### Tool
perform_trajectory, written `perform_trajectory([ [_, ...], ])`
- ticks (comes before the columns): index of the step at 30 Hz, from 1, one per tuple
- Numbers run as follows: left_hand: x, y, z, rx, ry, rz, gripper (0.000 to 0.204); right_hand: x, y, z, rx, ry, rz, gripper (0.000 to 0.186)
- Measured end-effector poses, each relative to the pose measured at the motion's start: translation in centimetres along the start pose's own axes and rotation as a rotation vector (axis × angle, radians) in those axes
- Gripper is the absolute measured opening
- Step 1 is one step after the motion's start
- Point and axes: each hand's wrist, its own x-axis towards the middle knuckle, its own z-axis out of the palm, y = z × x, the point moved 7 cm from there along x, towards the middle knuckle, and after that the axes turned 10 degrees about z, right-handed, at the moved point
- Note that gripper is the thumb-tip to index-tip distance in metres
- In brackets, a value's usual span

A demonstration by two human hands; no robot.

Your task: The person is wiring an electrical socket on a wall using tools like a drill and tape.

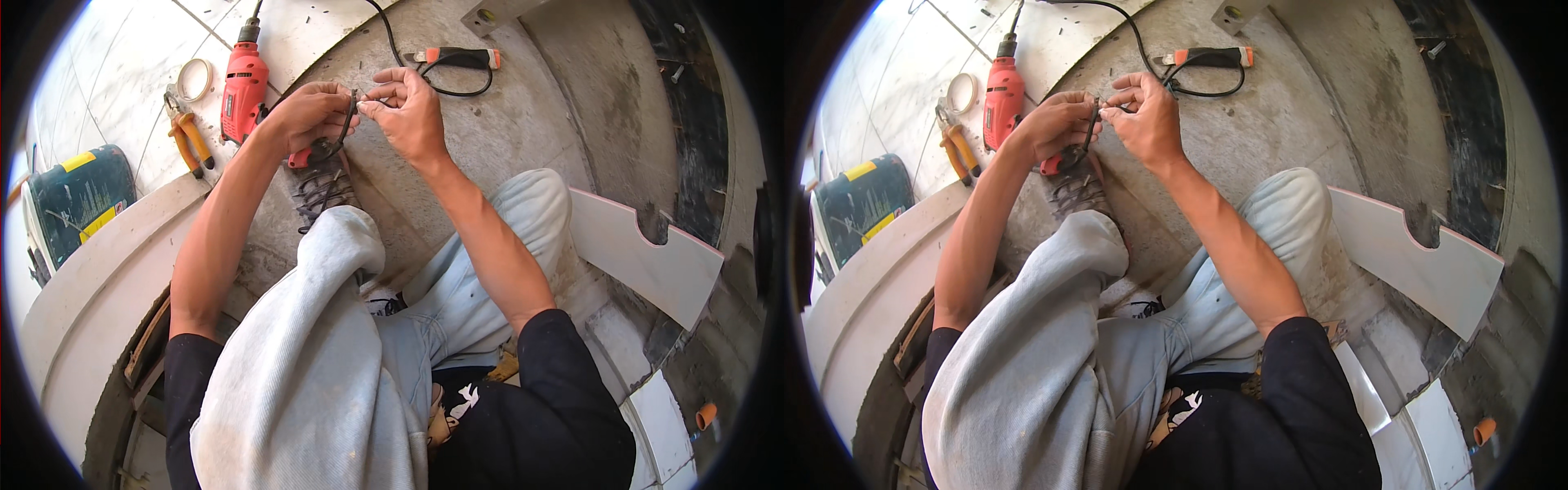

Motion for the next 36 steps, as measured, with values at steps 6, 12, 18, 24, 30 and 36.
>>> perform_trajectory([
  [6,-0.1,-0.5,-0.8,-0.079,0.080,-0.032,0.003,0.2,-0.3,1.0,-0.035,-0.067,0.038,0.046],
  [12,-0.8,-0.2,0.1,0.072,0.115,0.002,0.019,0.9,0.6,1.3,-0.135,-0.140,0.079,0.042],
  [18,-3.2,2.8,0.8,0.537,0.335,0.371,0.025,0.9,0.2,0.9,-0.235,-0.124,0.082,0.038],
  [24,-4.0,0.8,1.8,0.454,0.190,0.295,0.028,1.2,0.1,0.7,-0.224,-0.160,0.131,0.042],
  [30,-3.7,0.2,1.9,0.225,0.205,0.311,0.023,2.0,0.6,0.4,-0.163,-0.248,0.189,0.046],
  [36,-3.6,0.8,2.0,0.111,0.085,0.240,0.020,1.7,-0.4,0.4,0.010,-0.353,0.255,0.045],
])
